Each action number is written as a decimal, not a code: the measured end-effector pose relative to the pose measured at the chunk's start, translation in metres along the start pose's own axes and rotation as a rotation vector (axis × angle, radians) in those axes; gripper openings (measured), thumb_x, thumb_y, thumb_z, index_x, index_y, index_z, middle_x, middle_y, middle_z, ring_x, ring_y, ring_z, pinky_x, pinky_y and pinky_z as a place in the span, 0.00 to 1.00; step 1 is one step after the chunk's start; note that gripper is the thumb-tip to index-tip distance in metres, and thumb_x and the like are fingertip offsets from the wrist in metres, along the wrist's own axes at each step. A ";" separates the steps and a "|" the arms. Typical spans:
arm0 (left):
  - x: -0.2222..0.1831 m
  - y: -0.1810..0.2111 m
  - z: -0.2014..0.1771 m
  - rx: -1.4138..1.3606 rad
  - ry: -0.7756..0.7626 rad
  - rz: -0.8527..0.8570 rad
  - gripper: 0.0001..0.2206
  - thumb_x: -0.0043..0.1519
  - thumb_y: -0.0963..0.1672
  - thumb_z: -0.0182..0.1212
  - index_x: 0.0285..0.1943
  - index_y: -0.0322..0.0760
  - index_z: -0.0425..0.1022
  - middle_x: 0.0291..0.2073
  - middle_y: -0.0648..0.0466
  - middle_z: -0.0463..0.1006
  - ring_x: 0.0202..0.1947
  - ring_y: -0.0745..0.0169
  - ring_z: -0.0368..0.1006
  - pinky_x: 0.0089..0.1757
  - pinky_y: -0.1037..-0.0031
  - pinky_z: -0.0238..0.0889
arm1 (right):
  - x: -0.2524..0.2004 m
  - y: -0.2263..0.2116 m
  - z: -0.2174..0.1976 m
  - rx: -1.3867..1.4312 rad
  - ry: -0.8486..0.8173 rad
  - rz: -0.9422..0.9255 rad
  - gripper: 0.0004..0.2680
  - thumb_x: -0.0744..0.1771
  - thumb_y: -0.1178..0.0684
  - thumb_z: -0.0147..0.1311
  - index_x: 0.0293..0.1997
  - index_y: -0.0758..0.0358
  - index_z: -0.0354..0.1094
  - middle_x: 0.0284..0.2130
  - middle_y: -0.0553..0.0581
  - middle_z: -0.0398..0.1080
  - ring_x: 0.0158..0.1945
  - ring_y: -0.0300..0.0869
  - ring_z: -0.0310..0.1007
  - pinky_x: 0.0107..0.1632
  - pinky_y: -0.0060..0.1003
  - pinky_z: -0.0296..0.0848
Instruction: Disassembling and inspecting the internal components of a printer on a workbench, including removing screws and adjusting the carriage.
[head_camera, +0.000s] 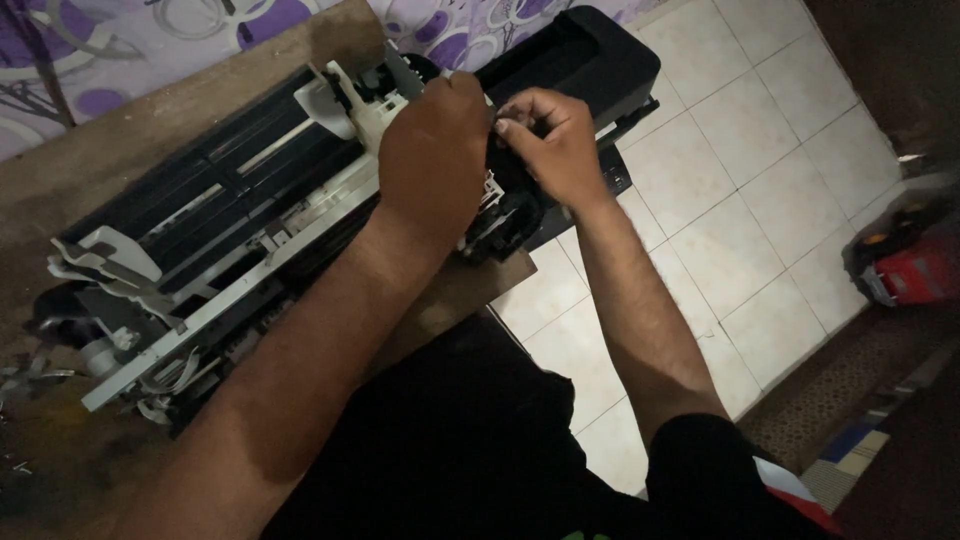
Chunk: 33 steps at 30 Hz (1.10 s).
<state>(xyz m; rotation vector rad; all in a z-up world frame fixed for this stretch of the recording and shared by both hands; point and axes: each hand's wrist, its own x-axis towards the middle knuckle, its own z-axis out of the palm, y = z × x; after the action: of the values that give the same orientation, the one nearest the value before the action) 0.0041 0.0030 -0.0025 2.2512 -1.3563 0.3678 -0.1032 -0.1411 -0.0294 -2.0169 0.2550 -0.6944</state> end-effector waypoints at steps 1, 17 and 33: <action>0.000 0.000 0.000 -0.001 0.000 0.001 0.11 0.63 0.41 0.70 0.44 0.37 0.69 0.33 0.46 0.76 0.24 0.56 0.74 0.26 0.70 0.69 | 0.000 0.000 -0.002 -0.001 0.001 0.000 0.02 0.69 0.59 0.61 0.39 0.60 0.73 0.29 0.46 0.68 0.32 0.31 0.62 0.39 0.28 0.63; 0.002 0.002 -0.012 0.014 -0.045 -0.008 0.19 0.51 0.39 0.76 0.43 0.40 0.67 0.35 0.49 0.76 0.28 0.54 0.77 0.28 0.71 0.70 | 0.020 0.027 -0.018 0.328 -0.322 0.162 0.02 0.70 0.57 0.57 0.45 0.62 0.70 0.35 0.52 0.73 0.38 0.35 0.76 0.43 0.27 0.79; -0.012 0.014 -0.031 0.427 0.019 0.101 0.06 0.63 0.46 0.64 0.40 0.52 0.69 0.29 0.63 0.73 0.17 0.71 0.71 0.19 0.76 0.58 | 0.040 0.039 -0.027 0.315 -0.511 0.020 0.09 0.71 0.50 0.58 0.47 0.67 0.69 0.36 0.56 0.72 0.40 0.38 0.75 0.46 0.31 0.78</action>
<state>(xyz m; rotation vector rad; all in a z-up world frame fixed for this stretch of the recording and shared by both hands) -0.0130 0.0228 0.0218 2.5086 -1.4975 0.7758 -0.0824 -0.1988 -0.0373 -1.8110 -0.1296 -0.1730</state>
